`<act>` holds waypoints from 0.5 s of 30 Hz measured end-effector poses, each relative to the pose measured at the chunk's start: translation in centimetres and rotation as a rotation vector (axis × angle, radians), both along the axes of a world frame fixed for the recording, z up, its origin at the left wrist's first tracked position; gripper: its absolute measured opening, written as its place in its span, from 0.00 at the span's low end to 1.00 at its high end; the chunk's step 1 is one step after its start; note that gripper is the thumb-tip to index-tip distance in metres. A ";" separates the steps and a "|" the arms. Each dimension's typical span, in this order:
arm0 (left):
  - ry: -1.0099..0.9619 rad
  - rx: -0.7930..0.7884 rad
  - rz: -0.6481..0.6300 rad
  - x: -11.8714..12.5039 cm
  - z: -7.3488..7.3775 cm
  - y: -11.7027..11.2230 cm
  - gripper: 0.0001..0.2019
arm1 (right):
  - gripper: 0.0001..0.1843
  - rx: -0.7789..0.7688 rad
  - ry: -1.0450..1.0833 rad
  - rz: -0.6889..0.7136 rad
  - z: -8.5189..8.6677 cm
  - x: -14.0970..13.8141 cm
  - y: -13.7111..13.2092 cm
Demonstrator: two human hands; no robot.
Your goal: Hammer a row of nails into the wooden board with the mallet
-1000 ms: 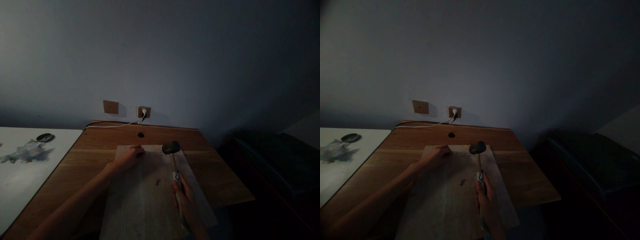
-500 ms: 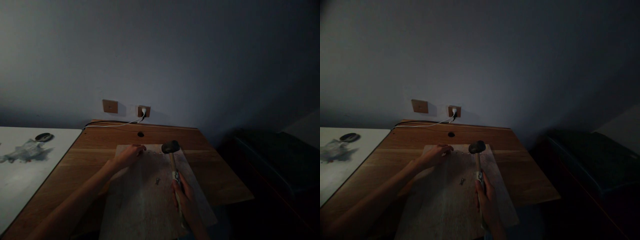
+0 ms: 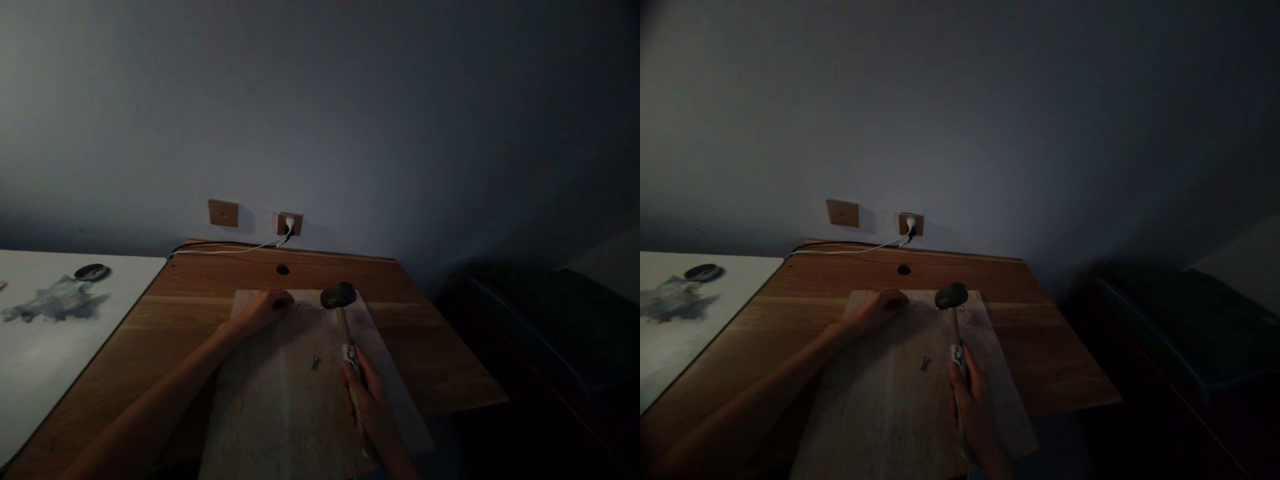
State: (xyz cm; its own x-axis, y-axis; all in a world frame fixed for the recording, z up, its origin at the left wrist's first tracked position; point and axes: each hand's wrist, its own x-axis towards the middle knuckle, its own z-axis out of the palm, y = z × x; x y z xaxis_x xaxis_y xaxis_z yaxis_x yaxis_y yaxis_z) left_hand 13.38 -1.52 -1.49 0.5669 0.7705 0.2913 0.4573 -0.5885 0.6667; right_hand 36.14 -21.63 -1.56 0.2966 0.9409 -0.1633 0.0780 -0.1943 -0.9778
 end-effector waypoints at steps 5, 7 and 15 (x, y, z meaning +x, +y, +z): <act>0.018 -0.006 0.042 -0.1 -0.1 -0.2 0.22 | 0.38 0.021 -0.108 0.131 1.1 -1.1 0.1; 0.028 -0.030 0.044 -0.1 -0.1 -0.3 0.26 | 0.37 0.012 -0.153 0.182 1.8 -1.8 0.4; 0.061 -0.004 0.105 -0.1 0.2 -0.7 0.25 | 0.34 0.057 -0.249 0.217 1.8 -3.8 1.2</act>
